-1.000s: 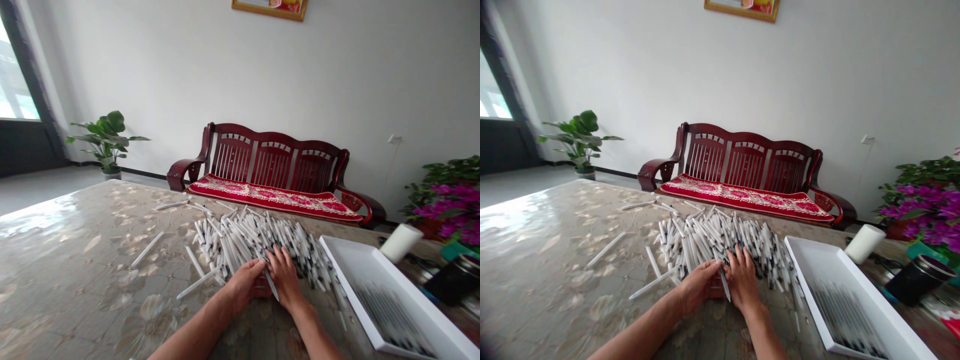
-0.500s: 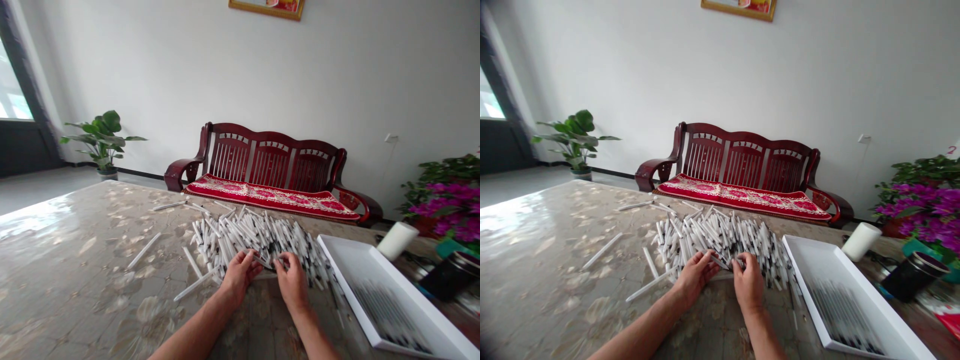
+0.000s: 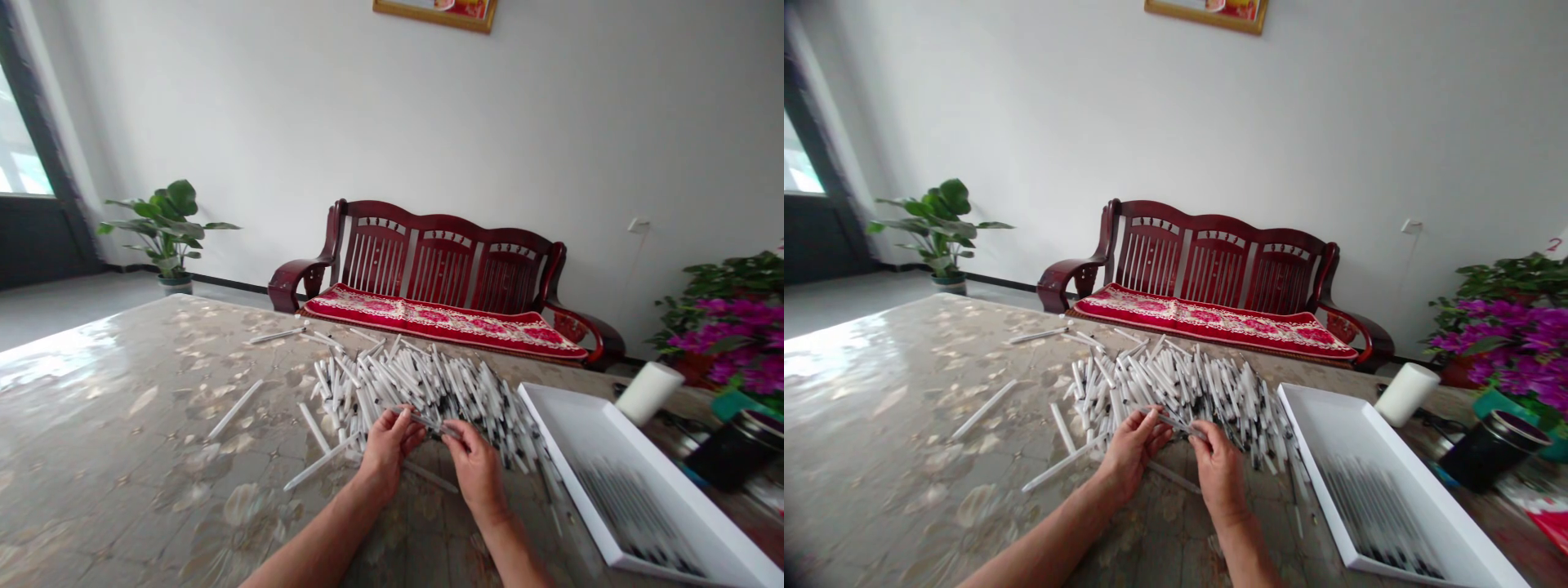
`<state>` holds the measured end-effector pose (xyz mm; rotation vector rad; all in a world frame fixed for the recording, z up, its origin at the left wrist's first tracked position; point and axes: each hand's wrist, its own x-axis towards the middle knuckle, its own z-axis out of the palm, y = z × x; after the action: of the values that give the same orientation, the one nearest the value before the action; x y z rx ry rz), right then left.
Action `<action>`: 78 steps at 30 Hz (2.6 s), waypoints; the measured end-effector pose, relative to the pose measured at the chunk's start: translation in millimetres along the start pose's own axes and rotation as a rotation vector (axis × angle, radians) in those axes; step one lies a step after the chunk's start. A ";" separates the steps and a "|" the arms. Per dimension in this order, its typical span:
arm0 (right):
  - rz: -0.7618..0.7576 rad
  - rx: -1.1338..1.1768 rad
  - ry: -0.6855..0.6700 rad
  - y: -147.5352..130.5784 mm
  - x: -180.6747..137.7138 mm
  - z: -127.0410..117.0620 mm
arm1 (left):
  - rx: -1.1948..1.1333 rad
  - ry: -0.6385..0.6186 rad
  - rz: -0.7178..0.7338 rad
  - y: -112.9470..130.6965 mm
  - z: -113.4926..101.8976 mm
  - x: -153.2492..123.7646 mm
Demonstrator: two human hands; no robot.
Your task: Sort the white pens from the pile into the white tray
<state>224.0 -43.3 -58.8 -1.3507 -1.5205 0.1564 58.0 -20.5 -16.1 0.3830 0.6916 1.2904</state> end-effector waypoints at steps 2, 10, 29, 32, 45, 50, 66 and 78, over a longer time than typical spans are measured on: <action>-0.044 -0.040 0.015 2.4 -0.1 -0.3 | -0.005 0.007 0.013 -0.8 -1.3 1.3; -0.138 -0.127 0.015 -2.1 0.4 -0.1 | 0.016 -0.034 0.049 -6.3 -5.9 2.9; -0.033 -0.039 -0.058 -16.3 -2.7 -1.2 | 0.179 -0.066 0.077 -7.4 -4.5 -0.9; 0.193 0.144 -0.096 -27.3 -3.0 -0.7 | 0.245 -0.105 0.113 -4.7 -4.0 -1.4; 0.704 0.632 -0.321 -38.4 -0.8 -19.3 | 0.407 -0.291 0.131 -1.9 -2.1 -1.1; 0.427 0.385 -0.398 -44.3 4.1 -26.3 | 0.416 -0.264 0.174 -3.1 -1.7 -5.8; 0.185 -0.033 -0.338 -58.8 34.7 -92.9 | 1.319 -0.644 0.375 -16.0 -9.3 -21.3; 0.104 -0.671 -0.067 43.1 44.3 -252.5 | 1.459 -0.779 0.446 -13.9 -14.7 -17.6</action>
<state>446.6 -121.4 50.3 -1.9645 -1.6284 -0.2737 56.6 -42.6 -31.2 2.1801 0.7700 0.6835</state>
